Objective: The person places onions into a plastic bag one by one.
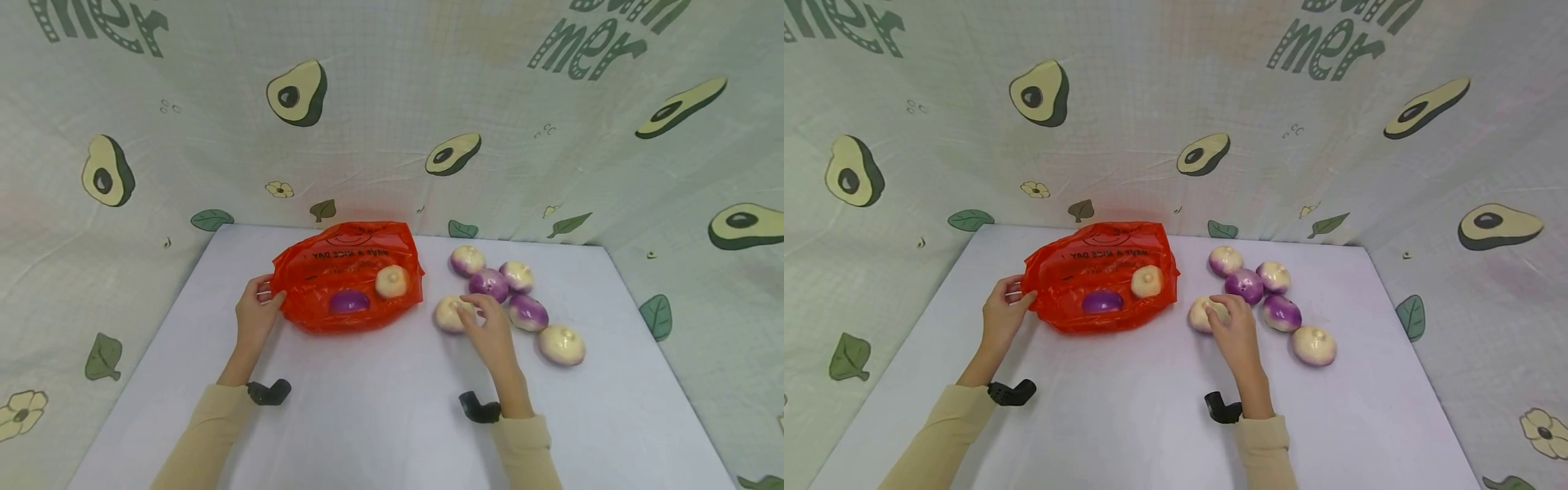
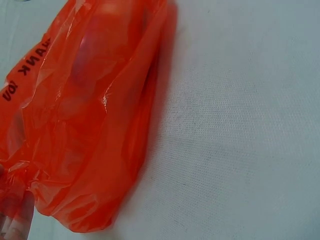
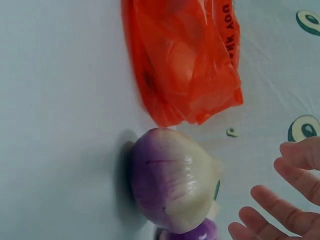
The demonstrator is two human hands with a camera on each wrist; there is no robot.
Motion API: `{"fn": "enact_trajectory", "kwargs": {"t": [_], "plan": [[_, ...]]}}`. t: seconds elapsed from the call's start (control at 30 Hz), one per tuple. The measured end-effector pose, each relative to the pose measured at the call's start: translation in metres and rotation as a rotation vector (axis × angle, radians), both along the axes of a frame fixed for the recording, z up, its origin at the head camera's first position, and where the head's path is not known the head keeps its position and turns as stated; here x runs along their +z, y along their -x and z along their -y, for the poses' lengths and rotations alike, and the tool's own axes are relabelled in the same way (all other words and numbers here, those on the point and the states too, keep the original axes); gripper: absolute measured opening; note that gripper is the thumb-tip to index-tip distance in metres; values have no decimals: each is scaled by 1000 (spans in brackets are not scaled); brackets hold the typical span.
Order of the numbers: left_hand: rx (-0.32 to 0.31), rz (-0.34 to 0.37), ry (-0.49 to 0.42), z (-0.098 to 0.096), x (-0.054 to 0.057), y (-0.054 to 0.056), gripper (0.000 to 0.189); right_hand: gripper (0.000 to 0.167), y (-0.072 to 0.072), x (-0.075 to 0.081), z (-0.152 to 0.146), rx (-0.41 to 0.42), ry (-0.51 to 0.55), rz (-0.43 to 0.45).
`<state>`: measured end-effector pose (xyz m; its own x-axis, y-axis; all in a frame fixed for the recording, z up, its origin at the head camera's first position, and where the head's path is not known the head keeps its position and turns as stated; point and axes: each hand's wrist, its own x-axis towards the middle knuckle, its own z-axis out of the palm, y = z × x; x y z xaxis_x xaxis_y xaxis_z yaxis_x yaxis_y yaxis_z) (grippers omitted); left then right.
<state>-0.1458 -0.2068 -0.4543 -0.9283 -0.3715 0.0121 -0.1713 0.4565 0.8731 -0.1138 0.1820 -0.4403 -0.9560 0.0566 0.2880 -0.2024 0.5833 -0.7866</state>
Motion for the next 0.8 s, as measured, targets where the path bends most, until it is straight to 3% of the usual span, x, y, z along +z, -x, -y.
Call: {"fn": "enact_trajectory", "kwargs": {"t": [0.3, 0.8], "plan": [[5, 7, 1, 0, -1, 1, 42, 38, -3, -16, -11, -47, 41, 124], [5, 8, 1, 0, 0, 1, 42, 57, 3, -45, -10, -94, 139, 298]]}}
